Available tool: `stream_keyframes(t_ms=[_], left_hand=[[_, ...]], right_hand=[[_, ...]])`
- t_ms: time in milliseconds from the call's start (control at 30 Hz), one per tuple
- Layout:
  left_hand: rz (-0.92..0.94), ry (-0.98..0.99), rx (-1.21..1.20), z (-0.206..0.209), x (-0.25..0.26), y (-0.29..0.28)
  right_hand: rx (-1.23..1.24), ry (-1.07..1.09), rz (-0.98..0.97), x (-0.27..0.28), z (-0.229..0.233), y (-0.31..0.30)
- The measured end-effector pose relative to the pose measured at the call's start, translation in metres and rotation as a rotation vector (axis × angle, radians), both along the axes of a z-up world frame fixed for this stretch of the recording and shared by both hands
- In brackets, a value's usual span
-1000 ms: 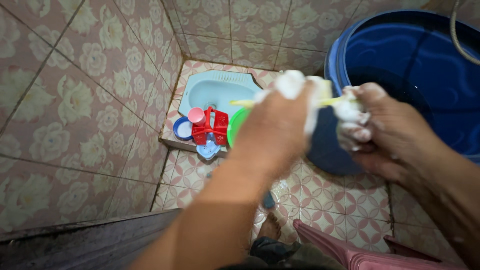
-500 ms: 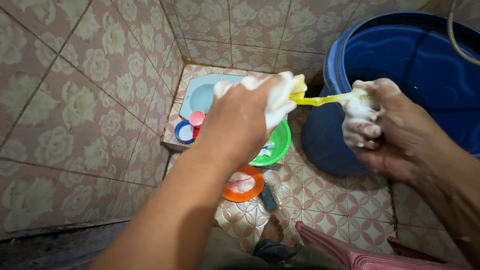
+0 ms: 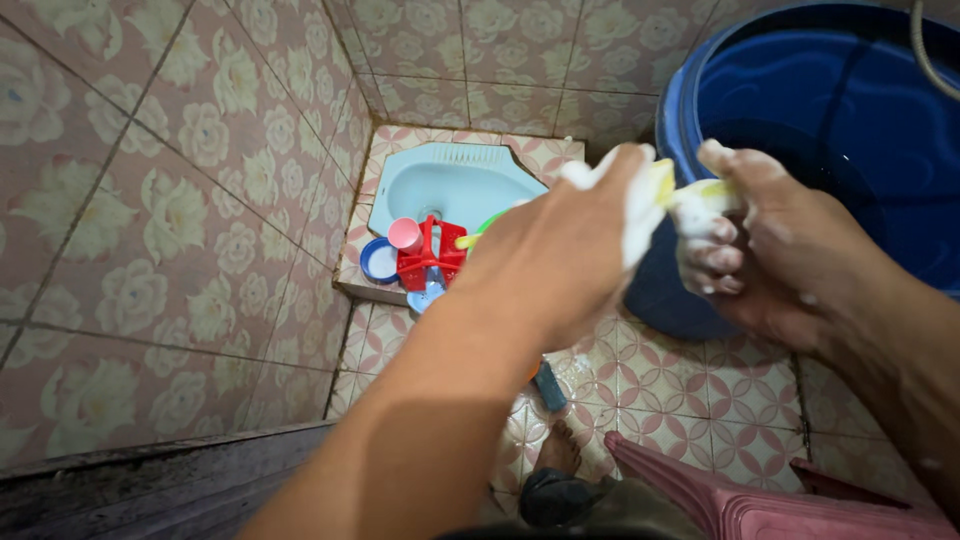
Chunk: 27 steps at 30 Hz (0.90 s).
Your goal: The person scrubs multiple toothbrushes with a yellow sponge and soap, then places them into a green basket. The person repeats this process for several toothbrushes of different colors.
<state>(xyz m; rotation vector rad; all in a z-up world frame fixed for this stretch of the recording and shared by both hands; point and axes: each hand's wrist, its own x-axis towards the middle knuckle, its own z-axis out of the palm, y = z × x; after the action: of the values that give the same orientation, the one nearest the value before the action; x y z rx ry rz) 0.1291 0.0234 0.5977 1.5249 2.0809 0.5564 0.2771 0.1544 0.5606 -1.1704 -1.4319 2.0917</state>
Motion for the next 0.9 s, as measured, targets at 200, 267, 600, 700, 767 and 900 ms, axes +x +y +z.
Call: stream_keyframes(t_ms=[200,267,600,700,767,900], left_hand=[[-0.021,0.190,0.134,-0.028,-0.037,-0.022],[-0.018,0.181,0.156,-0.039,-0.043,-0.024],[-0.220,-0.122,0.196,-0.051,-0.055,-0.020],[-0.162,-0.304,0.303,-0.055,-0.041,-0.014],[-0.067,-0.399,0.390,-0.059,-0.031,-0.011],[-0.018,-0.382,0.420,-0.059,-0.025,-0.017]], right_hand=[[-0.040,-0.117,-0.087,-0.002,0.003,-0.006],[-0.045,-0.005,-0.029,-0.003,0.000,-0.008],[0.035,0.062,-0.133,-0.011,0.001,-0.033],[0.003,0.101,-0.161,-0.010,0.002,-0.038],[-0.038,-0.048,-0.219,-0.014,0.003,-0.043],[-0.106,0.011,-0.196,-0.020,-0.002,-0.057]])
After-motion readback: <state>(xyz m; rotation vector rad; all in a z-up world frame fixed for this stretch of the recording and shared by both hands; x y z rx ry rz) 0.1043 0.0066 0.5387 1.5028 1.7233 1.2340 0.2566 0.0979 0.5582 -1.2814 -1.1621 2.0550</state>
